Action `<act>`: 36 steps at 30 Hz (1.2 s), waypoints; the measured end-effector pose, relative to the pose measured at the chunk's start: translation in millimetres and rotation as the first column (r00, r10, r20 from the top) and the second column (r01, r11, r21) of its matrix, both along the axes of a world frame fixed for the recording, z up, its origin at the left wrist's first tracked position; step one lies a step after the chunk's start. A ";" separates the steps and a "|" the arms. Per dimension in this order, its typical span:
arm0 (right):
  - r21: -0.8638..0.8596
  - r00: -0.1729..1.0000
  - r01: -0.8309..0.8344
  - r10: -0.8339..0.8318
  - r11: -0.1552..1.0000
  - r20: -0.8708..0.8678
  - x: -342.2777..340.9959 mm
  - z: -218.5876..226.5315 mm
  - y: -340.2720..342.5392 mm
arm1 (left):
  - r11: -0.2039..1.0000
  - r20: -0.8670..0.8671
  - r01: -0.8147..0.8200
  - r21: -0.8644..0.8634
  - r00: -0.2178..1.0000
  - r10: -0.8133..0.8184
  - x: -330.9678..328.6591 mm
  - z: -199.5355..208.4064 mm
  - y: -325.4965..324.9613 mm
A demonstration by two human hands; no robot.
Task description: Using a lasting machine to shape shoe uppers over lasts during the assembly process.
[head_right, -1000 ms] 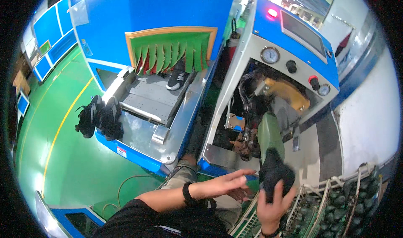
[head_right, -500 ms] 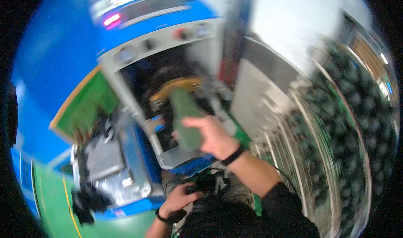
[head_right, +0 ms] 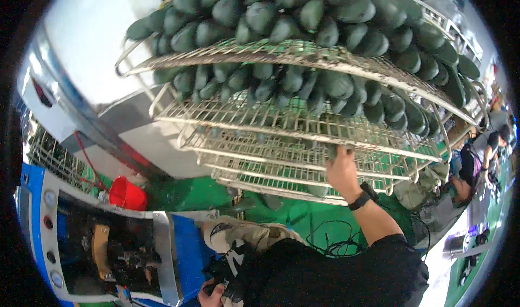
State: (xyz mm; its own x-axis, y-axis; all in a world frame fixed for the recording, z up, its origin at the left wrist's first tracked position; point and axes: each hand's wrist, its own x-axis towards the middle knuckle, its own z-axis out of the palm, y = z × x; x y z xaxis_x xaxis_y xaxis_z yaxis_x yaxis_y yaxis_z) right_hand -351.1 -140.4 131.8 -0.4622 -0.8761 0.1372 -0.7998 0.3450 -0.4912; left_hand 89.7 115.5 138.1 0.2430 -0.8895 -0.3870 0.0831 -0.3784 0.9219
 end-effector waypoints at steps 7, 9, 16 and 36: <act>0.383 0.946 0.197 -0.073 0.902 -0.314 -206.7 -88.1 -93.4 | 0.984 -0.028 -0.017 0.178 0.999 0.022 16.5 7.8 -2.1; 0.397 0.906 0.238 -0.056 0.886 -0.419 -199.5 -68.9 -107.6 | 0.989 0.004 -0.143 0.025 0.990 0.142 31.4 26.4 34.0; 0.191 0.639 -0.357 0.388 0.914 -0.664 -127.5 -84.9 -140.4 | 0.364 0.462 -0.842 -0.397 0.159 0.872 43.2 95.4 219.9; 0.044 -0.480 -0.871 0.865 -0.490 0.143 411.3 -27.9 33.2 | 0.189 0.944 -0.981 0.045 0.104 0.313 -107.2 35.0 411.6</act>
State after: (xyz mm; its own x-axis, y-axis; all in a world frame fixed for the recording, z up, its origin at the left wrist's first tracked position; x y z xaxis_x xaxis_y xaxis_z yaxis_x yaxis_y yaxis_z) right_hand 60.2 -107.3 103.9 0.9994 0.0150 0.0312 0.0305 -0.8102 -0.5853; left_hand -17.6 527.1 173.1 0.9613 0.2682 0.0627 0.2285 -0.9037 0.3621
